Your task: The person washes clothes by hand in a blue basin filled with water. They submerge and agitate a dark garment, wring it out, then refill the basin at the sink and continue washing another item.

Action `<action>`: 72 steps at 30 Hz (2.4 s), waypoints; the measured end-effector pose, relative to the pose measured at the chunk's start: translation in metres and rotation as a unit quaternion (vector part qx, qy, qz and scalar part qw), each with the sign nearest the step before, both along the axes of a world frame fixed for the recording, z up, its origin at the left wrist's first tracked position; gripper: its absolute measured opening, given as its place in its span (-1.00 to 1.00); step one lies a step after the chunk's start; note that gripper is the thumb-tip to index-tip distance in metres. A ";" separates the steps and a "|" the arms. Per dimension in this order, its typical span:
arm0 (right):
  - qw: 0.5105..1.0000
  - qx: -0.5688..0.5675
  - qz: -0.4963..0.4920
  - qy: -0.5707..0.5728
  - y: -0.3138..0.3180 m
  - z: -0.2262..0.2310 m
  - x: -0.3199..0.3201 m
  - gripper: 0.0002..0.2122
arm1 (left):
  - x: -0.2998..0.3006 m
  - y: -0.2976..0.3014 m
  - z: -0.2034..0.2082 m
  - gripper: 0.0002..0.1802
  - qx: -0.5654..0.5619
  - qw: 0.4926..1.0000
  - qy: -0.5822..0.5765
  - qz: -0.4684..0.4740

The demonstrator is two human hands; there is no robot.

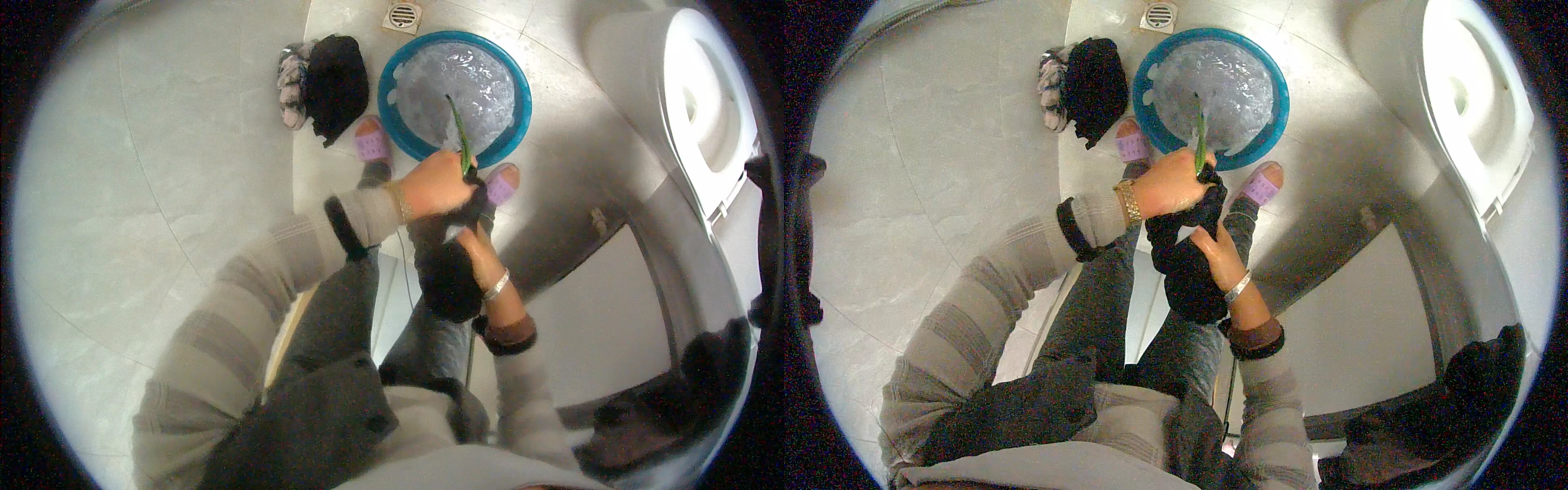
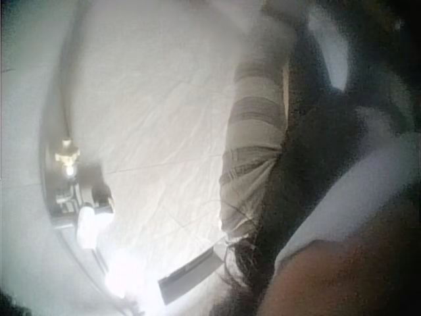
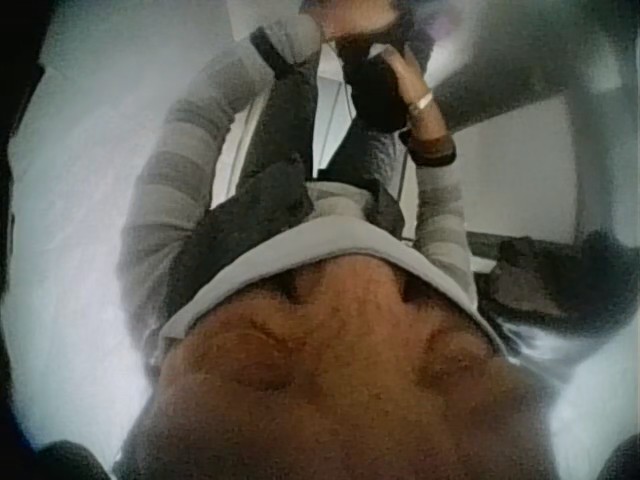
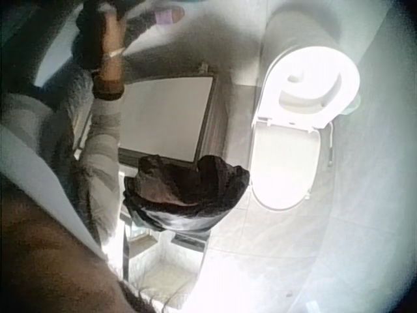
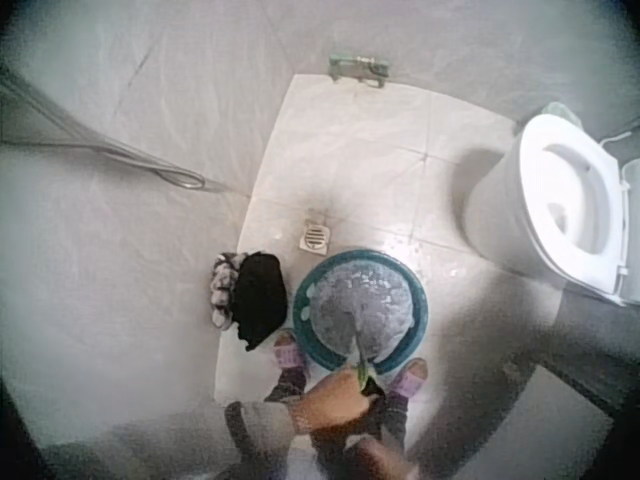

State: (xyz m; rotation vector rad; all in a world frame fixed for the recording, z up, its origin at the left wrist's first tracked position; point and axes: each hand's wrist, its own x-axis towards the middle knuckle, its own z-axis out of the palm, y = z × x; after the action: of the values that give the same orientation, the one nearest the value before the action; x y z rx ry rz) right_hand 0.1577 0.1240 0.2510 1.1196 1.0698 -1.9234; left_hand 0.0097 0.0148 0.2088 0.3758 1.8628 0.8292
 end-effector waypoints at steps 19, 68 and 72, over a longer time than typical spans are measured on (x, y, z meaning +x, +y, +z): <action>0.997 0.004 0.055 -0.051 0.001 -0.036 -0.013 -0.49 | 0.007 -0.006 -0.048 -0.62 -0.070 0.997 0.025 -0.030; 0.956 -0.078 -0.267 -0.088 0.009 -0.037 0.019 -0.49 | -0.013 -0.076 -0.029 -0.06 0.114 0.938 -0.275 0.179; 0.972 -0.081 -0.216 -0.049 -0.023 -0.027 -0.023 -0.47 | -0.018 -0.116 0.009 0.46 0.117 0.924 -0.318 0.175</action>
State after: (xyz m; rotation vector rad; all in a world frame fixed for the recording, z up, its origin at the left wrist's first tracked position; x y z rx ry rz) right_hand 0.1343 0.1009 0.2236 1.4229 0.6361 -2.2105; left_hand -0.0082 -0.1016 0.2174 -0.0943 1.2333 1.2500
